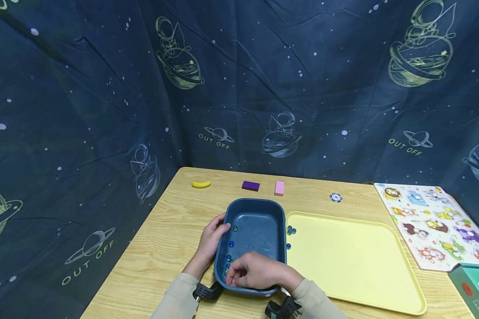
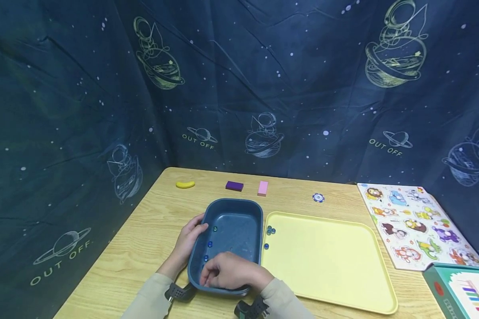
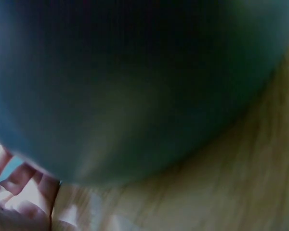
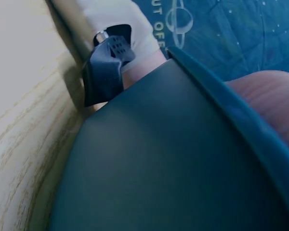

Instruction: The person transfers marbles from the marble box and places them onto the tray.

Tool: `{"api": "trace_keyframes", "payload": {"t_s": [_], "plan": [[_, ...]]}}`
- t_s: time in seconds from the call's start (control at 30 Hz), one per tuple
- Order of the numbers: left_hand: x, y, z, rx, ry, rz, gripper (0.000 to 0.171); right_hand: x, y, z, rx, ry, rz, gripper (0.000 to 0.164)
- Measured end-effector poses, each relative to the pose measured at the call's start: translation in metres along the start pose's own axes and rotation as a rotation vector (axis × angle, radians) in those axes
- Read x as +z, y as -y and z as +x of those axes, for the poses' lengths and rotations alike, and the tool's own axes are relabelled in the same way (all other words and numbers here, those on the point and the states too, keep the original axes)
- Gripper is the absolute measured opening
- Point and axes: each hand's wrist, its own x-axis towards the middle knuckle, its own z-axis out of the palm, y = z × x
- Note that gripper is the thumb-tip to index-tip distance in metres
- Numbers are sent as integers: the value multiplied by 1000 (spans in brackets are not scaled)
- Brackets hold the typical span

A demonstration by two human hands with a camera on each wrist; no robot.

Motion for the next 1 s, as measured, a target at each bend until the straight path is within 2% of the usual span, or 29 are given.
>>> {"api": "trace_keyframes", "payload": {"t_s": [0.17, 0.37, 0.57, 0.77, 0.87, 1.0], "plan": [[1, 3, 0, 24, -18, 8, 38, -1, 0, 1, -12, -52, 95, 9], [2, 3, 0, 20, -14, 36, 36, -11, 7, -3, 49, -170, 81, 13], [2, -3, -1, -7, 7, 43, 38, -39, 14, -16, 103, -300, 41, 19], [3, -19, -11, -7, 10, 64, 38, -72, 29, -38, 216, -443, 109, 13], [3, -22, -13, -3, 7, 73, 38, -86, 14, -49, 261, -515, 97, 9], [1, -13, -8, 4, 8, 53, 38, -102, -19, -65, 318, -605, 48, 12]]}}
